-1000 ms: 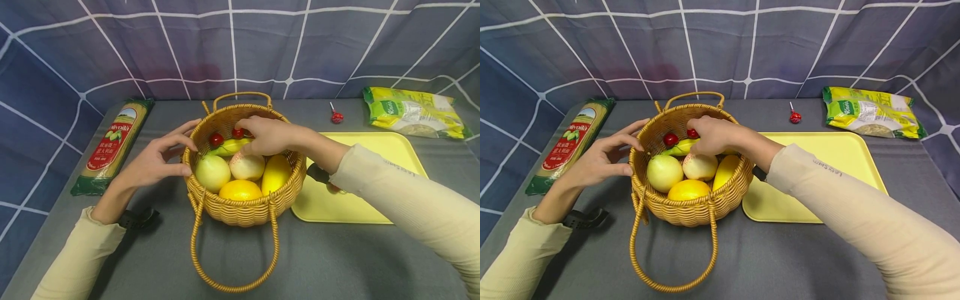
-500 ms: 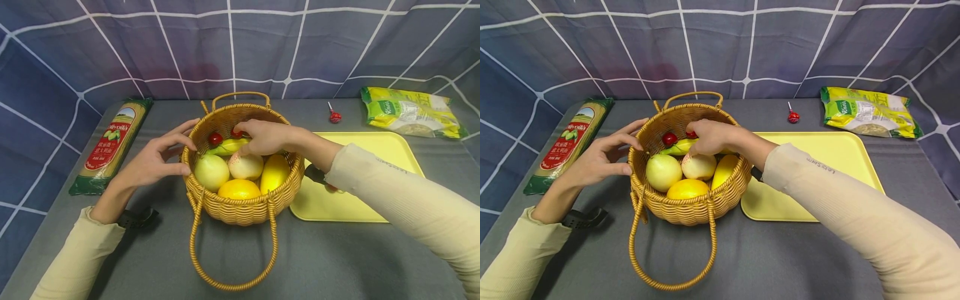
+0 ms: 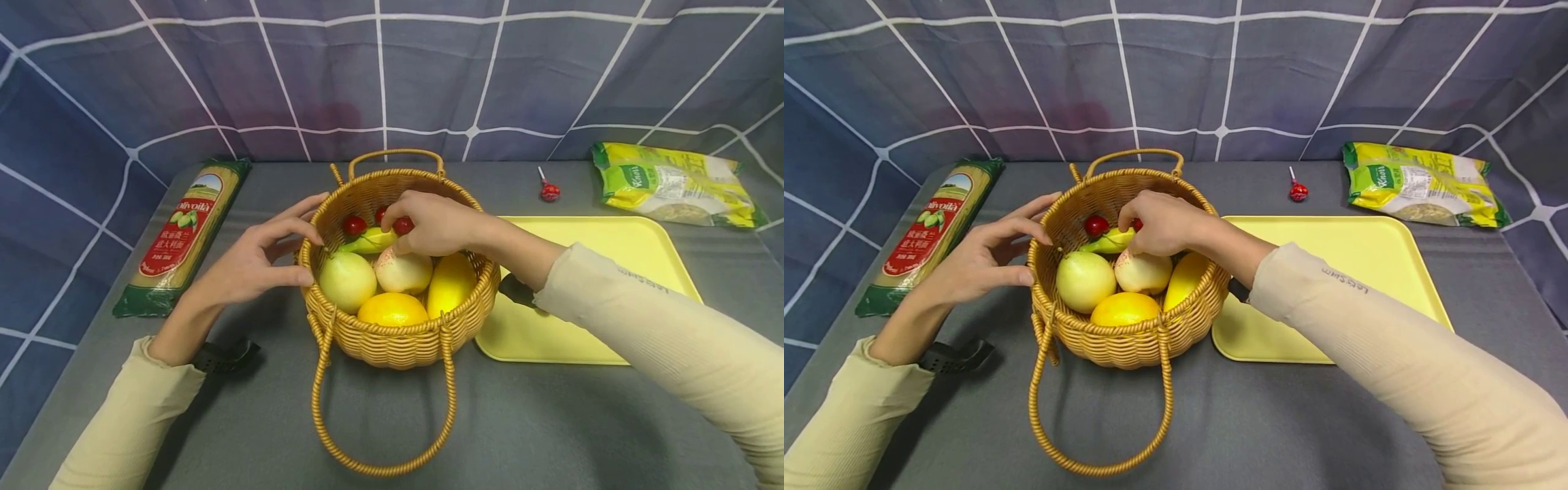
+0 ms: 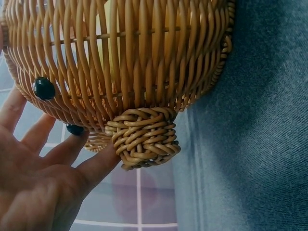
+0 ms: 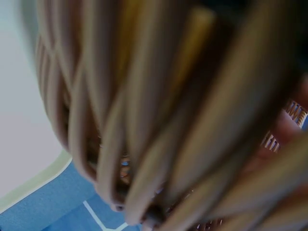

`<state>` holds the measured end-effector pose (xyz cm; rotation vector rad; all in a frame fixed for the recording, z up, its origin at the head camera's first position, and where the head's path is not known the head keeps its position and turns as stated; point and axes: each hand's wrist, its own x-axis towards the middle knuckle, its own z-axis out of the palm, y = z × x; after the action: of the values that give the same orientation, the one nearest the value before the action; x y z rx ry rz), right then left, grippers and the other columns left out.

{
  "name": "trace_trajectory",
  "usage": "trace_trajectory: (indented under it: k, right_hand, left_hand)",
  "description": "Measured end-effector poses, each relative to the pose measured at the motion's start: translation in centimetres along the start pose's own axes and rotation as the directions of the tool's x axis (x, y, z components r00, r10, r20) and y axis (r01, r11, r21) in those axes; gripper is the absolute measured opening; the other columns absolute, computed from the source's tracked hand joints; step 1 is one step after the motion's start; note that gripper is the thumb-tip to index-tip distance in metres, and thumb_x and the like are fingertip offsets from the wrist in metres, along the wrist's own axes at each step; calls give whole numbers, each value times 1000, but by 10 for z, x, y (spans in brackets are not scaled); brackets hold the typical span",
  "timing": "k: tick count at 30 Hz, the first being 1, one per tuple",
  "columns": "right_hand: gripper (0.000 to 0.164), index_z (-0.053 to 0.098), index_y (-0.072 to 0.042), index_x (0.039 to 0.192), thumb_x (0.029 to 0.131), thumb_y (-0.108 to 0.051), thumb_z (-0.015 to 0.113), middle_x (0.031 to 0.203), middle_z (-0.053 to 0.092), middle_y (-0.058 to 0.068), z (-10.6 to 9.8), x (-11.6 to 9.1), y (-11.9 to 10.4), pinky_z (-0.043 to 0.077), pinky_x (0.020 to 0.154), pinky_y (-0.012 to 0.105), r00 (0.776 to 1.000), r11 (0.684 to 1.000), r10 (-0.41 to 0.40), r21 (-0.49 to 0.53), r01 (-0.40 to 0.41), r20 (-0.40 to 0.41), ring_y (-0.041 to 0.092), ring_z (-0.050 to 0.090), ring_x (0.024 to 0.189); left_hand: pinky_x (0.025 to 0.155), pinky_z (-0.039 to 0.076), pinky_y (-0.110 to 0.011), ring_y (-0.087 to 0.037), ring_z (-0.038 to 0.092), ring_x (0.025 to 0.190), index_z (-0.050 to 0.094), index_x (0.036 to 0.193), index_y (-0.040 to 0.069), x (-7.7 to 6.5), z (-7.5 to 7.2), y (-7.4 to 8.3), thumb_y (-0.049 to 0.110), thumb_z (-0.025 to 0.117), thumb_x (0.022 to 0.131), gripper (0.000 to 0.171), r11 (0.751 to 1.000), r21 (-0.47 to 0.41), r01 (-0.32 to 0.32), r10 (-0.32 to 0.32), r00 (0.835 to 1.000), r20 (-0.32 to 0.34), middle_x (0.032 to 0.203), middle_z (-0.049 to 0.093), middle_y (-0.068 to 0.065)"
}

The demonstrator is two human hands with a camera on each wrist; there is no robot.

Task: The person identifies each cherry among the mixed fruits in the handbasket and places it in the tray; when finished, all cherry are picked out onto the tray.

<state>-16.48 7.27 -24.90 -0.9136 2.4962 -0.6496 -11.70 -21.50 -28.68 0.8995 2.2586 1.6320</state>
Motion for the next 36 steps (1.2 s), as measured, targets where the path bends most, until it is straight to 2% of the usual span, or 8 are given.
trace_trajectory:
  k: [2, 8, 11, 16, 22, 26, 33, 36]
  right_hand:
    - [33, 69, -6, 119, 87, -15, 72, 115, 59, 11, 0, 0, 0, 42, 86, 37, 1000, 1000, 1, -6, -1, 5, 26, 50, 100]
    - [45, 60, -10, 134, 91, -23, 69, 136, 56, 9, 0, 1, -2, 38, 103, 40, 994, 998, 55, 15, -56, 92, 25, 48, 121]
    - [45, 60, -10, 134, 92, -23, 68, 138, 56, 8, 0, 1, -2, 38, 104, 41, 992, 997, 61, 37, -65, 107, 25, 48, 123]
    - [38, 65, -5, 124, 87, -12, 71, 127, 60, 11, 0, 0, 0, 40, 99, 39, 1000, 998, -17, 65, 16, 15, 25, 50, 114]
    - [29, 69, -4, 112, 84, 4, 66, 103, 65, 7, -1, -2, 0, 43, 86, 35, 988, 987, -97, 116, 110, -116, 24, 53, 95]
    - [24, 70, -4, 110, 87, 1, 67, 92, 64, 6, 0, -3, -1, 43, 77, 34, 986, 979, -96, 164, 119, -139, 22, 53, 85]
    - [23, 70, -6, 110, 88, -8, 70, 98, 68, 2, -1, -4, -3, 44, 79, 33, 980, 967, -88, 220, 127, -178, 20, 55, 88]
    - [21, 71, -10, 108, 87, -13, 71, 95, 68, 0, -2, -9, -5, 44, 73, 34, 976, 964, -61, 240, 112, -210, 21, 55, 81]
  left_hand:
    - [111, 25, -60, -25, 25, 145, 62, 111, 1, 0, 0, 0, -2, 75, 84, 31, 1000, 3, 2, -2, 1000, 0, 160, 27, -5]
    - [111, 25, -59, -25, 25, 145, 61, 111, 0, -1, 0, 0, -1, 76, 84, 31, 1000, 7, 3, -3, 1000, -1, 160, 27, -5]
    - [111, 25, -60, -25, 25, 145, 61, 111, 0, -1, 0, 0, 0, 76, 84, 31, 1000, 9, 5, -5, 1000, -2, 160, 27, -5]
    - [111, 25, -60, -25, 24, 146, 61, 111, 0, -1, 0, 0, -1, 76, 84, 31, 1000, 9, 9, -9, 1000, 0, 160, 27, -5]
    - [111, 24, -61, -25, 24, 146, 62, 111, 1, 0, 0, 1, -1, 75, 84, 31, 1000, 8, 7, -7, 1000, -1, 160, 27, -5]
    - [111, 24, -61, -25, 24, 146, 61, 111, 0, 0, 0, 0, -2, 75, 84, 31, 1000, 6, 2, -2, 1000, 1, 160, 27, -5]
    - [112, 25, -59, -26, 24, 145, 60, 112, -1, 0, -1, 1, -2, 75, 84, 31, 1000, -6, -10, 10, 1000, 6, 160, 27, -6]
    - [112, 26, -57, -26, 25, 145, 60, 112, -3, 0, 0, 1, -1, 75, 85, 31, 1000, -6, -4, 4, 1000, 8, 160, 27, -6]
